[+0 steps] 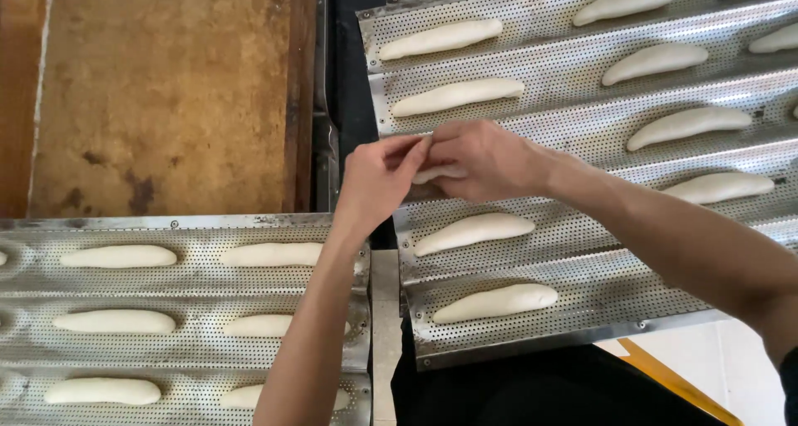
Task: Arranging shaped bread dough onto a perforated metal baking tray.
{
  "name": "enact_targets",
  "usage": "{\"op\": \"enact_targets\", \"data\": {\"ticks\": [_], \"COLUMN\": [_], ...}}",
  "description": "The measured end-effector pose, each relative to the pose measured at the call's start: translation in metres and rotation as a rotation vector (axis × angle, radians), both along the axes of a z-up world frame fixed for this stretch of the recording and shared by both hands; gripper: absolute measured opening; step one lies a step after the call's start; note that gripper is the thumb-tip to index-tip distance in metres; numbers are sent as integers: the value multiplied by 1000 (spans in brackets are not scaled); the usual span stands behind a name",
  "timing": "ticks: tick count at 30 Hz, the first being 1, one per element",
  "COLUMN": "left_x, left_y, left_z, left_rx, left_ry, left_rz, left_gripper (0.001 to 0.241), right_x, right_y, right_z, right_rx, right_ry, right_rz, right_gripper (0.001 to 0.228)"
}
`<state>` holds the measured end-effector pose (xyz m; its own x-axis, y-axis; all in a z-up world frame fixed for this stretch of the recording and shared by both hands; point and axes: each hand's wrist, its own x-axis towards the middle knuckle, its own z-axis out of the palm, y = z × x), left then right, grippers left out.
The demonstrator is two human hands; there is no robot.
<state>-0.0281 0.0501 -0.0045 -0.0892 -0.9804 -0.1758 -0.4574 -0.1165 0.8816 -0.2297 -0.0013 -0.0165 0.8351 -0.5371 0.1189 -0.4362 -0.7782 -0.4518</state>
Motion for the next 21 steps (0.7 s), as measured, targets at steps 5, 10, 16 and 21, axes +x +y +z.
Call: {"op": "enact_targets", "data": {"ticks": [5, 10, 16, 21], "left_x": [-31, -31, -26, -7], "left_y": [-4, -11, -14, -6], "left_z": [6, -17, 8, -11], "left_rx": [339, 2, 101, 249], "left_ry": [489, 90, 708, 619], "left_rz": [-24, -76, 85, 89], "left_gripper": [74, 40, 41, 43], "right_x": [-37, -61, -79, -86], "right_y": [4, 18, 9, 20], "right_z": [35, 12, 15, 8], "right_rx": [228, 226, 862, 614], "right_ry": [-219, -161, -539, -376], "right_rz": [-35, -260, -355, -470], "right_gripper": [26, 33, 48, 37]}}
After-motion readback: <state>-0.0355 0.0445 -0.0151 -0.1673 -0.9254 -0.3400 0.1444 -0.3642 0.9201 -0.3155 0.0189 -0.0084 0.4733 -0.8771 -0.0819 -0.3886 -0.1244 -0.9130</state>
